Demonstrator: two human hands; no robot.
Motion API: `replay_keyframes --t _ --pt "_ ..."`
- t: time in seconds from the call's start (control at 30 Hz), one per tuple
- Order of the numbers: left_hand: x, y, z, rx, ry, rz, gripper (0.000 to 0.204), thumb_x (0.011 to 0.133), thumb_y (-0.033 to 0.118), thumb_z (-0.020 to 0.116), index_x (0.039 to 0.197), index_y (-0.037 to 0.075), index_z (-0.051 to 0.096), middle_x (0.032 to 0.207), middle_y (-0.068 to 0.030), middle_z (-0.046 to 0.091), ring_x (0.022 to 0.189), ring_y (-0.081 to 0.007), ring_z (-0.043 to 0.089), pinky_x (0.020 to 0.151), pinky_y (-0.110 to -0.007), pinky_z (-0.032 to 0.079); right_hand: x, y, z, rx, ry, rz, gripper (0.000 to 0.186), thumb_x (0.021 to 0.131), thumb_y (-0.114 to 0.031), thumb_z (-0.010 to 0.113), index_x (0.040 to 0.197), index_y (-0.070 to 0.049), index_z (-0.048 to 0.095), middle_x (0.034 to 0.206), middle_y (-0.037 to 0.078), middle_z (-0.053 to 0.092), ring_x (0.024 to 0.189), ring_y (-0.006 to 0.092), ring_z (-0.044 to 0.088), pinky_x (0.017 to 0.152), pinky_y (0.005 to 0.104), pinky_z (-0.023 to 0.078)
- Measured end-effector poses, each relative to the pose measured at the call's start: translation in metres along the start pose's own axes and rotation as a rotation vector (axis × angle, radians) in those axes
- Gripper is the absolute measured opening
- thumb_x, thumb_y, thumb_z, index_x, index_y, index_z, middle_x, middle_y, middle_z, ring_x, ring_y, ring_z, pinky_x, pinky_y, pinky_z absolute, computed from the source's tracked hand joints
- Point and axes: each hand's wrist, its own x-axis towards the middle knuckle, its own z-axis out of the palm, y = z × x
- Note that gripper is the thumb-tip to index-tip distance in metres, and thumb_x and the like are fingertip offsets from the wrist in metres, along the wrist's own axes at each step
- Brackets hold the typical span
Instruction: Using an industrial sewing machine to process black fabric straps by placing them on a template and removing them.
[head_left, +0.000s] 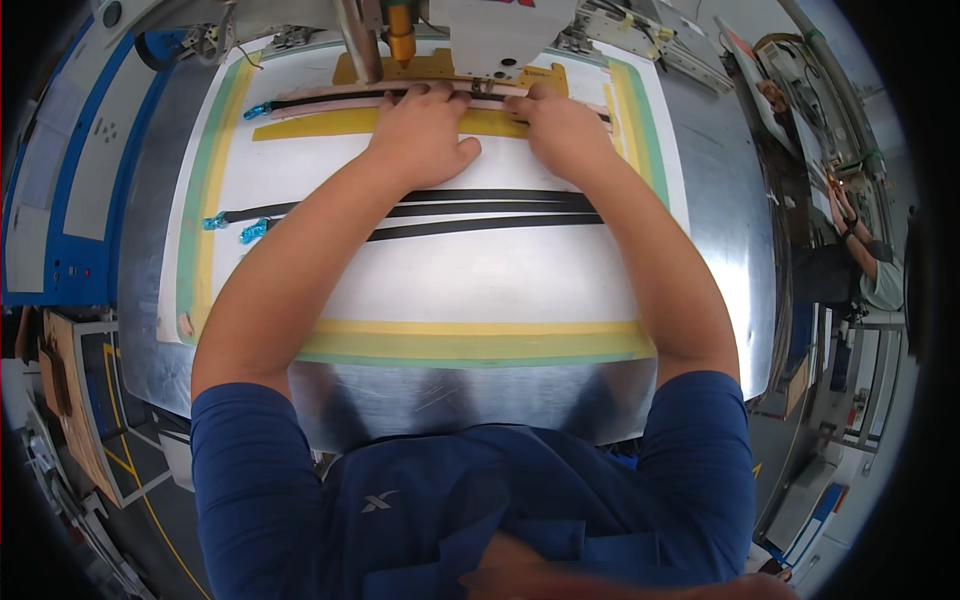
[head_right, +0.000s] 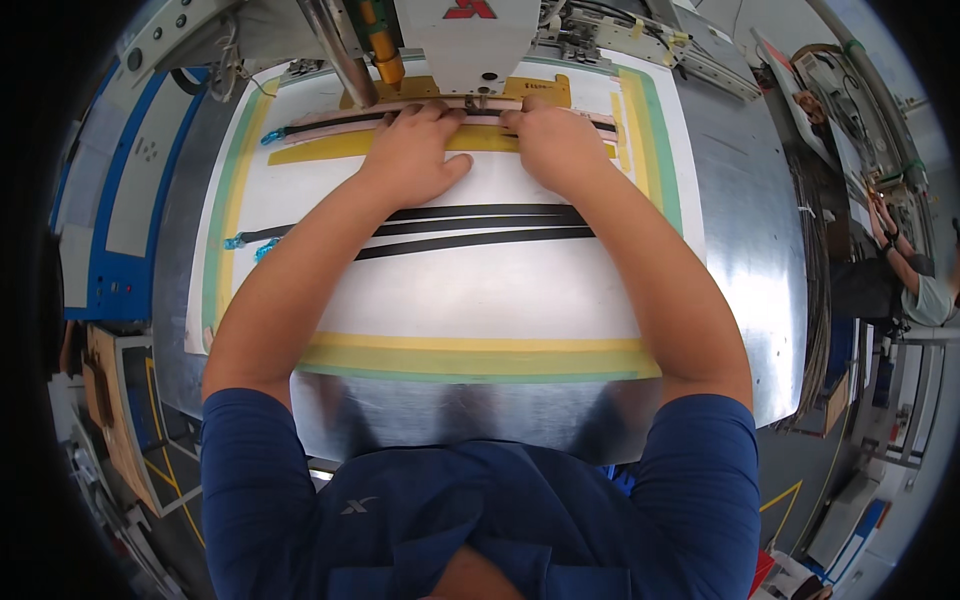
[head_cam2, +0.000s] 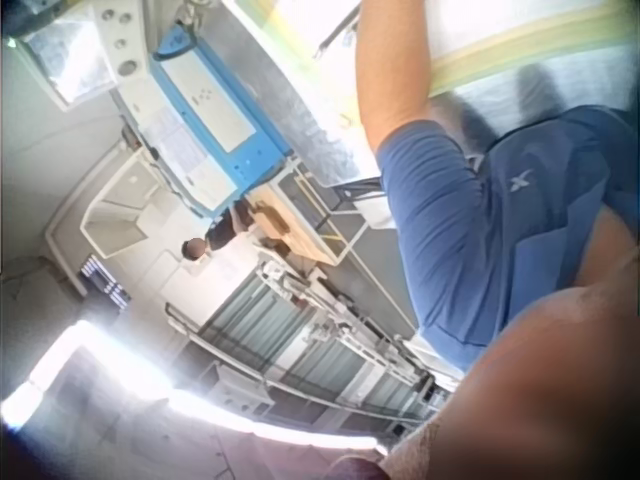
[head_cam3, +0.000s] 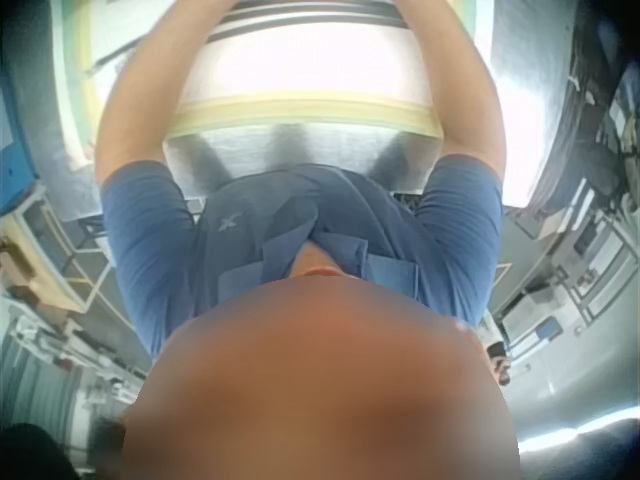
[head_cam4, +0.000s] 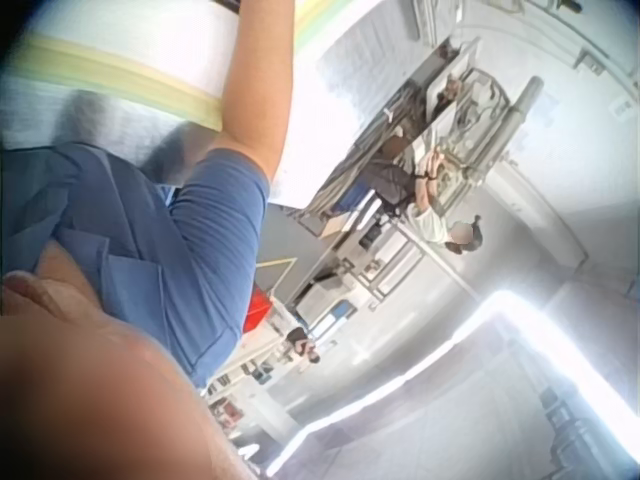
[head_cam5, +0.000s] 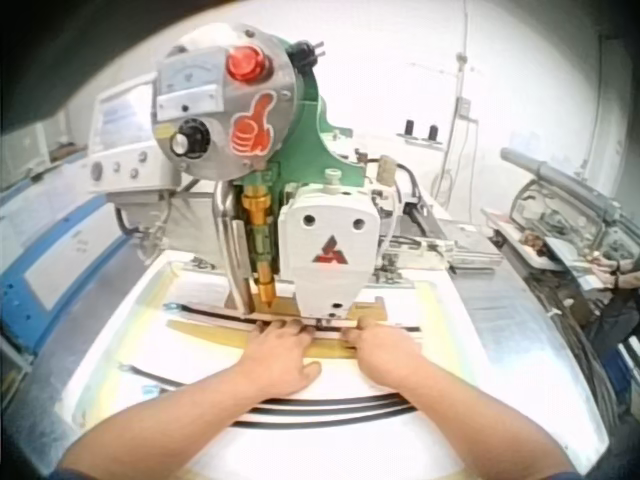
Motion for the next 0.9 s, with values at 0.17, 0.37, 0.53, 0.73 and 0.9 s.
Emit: replay_keyframes --t 0.17,0.37,0.53,0.73,0.9 --pt "0.005 0.013 0.006 0.041 0.001 -0.052 0.062 0.089 0.04 0.065 0.142 0.01 0.062 0.146 -0.0151 0.056 0.14 -0.0351 0.049 0.119 -0.055 0.038 -0.001 0.008 0.003 0.02 -0.016 -0.002 0.047 0.095 -0.003 0.052 0.136 -0.02 0.069 0.124 0.009 0.066 0.111 0.0316 0.071 0.094 0.0452 0.058" --pt "0.019 0.015 0.018 -0.006 -0.044 -0.036 0.061 0.088 0.037 0.064 0.143 0.012 0.061 0.15 -0.0141 0.055 0.143 -0.0343 0.047 0.121 -0.057 0.035 -0.01 0.039 0.006 0.036 -0.035 0.067 0.047 0.096 -0.004 0.051 0.136 -0.021 0.069 0.128 0.006 0.065 0.116 0.0274 0.068 0.096 0.0421 0.057" --pt "0.018 0.016 0.018 -0.001 -0.04 -0.061 0.061 0.088 0.037 0.064 0.143 0.009 0.061 0.151 -0.0139 0.054 0.144 -0.0338 0.046 0.121 -0.056 0.036 -0.017 0.06 0.005 0.022 -0.071 0.121 0.048 0.096 -0.002 0.051 0.136 -0.021 0.07 0.128 0.005 0.066 0.116 0.0274 0.068 0.098 0.0401 0.056" --pt "0.023 0.019 0.027 -0.001 -0.047 -0.057 0.061 0.088 0.037 0.064 0.143 0.011 0.061 0.152 -0.0137 0.054 0.145 -0.0342 0.046 0.121 -0.057 0.035 -0.02 0.069 0.011 0.083 -0.016 0.139 0.047 0.094 -0.001 0.052 0.133 -0.019 0.072 0.126 0.004 0.067 0.117 0.0279 0.067 0.098 0.0403 0.056" --pt "0.026 0.032 0.033 0.025 -0.022 -0.055 0.062 0.087 0.038 0.065 0.143 0.011 0.061 0.15 -0.0136 0.054 0.143 -0.0355 0.047 0.12 -0.059 0.035 -0.017 0.068 0.018 0.137 0.0 0.104 0.046 0.096 -0.001 0.051 0.133 -0.018 0.071 0.127 0.005 0.067 0.118 0.0279 0.067 0.099 0.0413 0.055"
